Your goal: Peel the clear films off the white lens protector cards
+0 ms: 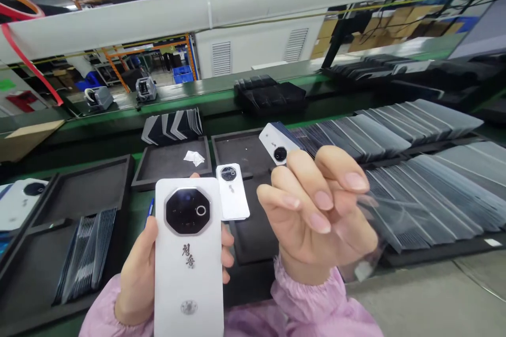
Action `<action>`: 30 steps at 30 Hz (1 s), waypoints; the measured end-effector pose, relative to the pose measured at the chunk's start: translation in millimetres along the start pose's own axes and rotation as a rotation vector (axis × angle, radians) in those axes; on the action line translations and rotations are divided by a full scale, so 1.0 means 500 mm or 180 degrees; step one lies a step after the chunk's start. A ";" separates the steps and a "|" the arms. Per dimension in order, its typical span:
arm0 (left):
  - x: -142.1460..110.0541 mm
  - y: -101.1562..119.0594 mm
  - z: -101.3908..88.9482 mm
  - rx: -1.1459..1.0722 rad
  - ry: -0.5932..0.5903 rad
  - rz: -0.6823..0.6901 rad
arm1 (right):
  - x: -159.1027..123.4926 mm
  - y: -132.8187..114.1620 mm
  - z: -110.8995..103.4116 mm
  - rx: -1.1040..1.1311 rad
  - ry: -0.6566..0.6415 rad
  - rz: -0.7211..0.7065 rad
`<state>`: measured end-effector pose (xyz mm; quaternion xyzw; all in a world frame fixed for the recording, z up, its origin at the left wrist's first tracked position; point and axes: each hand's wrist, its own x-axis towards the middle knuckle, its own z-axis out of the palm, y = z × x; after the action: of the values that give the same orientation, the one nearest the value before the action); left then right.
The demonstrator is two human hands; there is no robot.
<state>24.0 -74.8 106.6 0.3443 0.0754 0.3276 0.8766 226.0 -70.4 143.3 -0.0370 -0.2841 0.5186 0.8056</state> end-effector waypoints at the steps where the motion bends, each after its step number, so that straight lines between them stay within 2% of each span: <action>1: -0.003 0.002 0.000 -0.0023 -0.0018 -0.0034 | -0.001 -0.001 -0.001 0.0044 0.0012 0.0013; 5: -0.005 0.003 -0.005 -0.0184 0.0024 -0.0077 | 0.005 -0.002 -0.003 0.0097 0.0096 0.0071; 12: 0.026 0.002 -0.010 -0.0440 0.0385 0.0010 | 0.024 0.003 0.004 0.0568 0.0275 0.0454; 16: 0.048 0.013 -0.018 -0.0888 0.0607 -0.0237 | 0.028 0.011 0.000 0.0573 0.0273 0.0613; 23: 0.078 0.031 -0.020 -0.1322 0.1315 -0.0407 | 0.029 0.038 -0.007 0.0556 0.0285 0.1197; 27: 0.088 0.038 -0.021 -0.1472 0.1765 -0.0299 | 0.030 0.041 -0.010 0.0543 0.0337 0.1272; 30: 0.088 0.039 -0.027 -0.1465 0.1584 -0.0316 | 0.032 0.037 -0.010 0.0518 0.0333 0.1218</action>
<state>43.0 -29.1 113.4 0.0428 0.2278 0.3670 0.9009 218.3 -47.0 139.0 -0.0521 -0.1869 0.6807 0.7064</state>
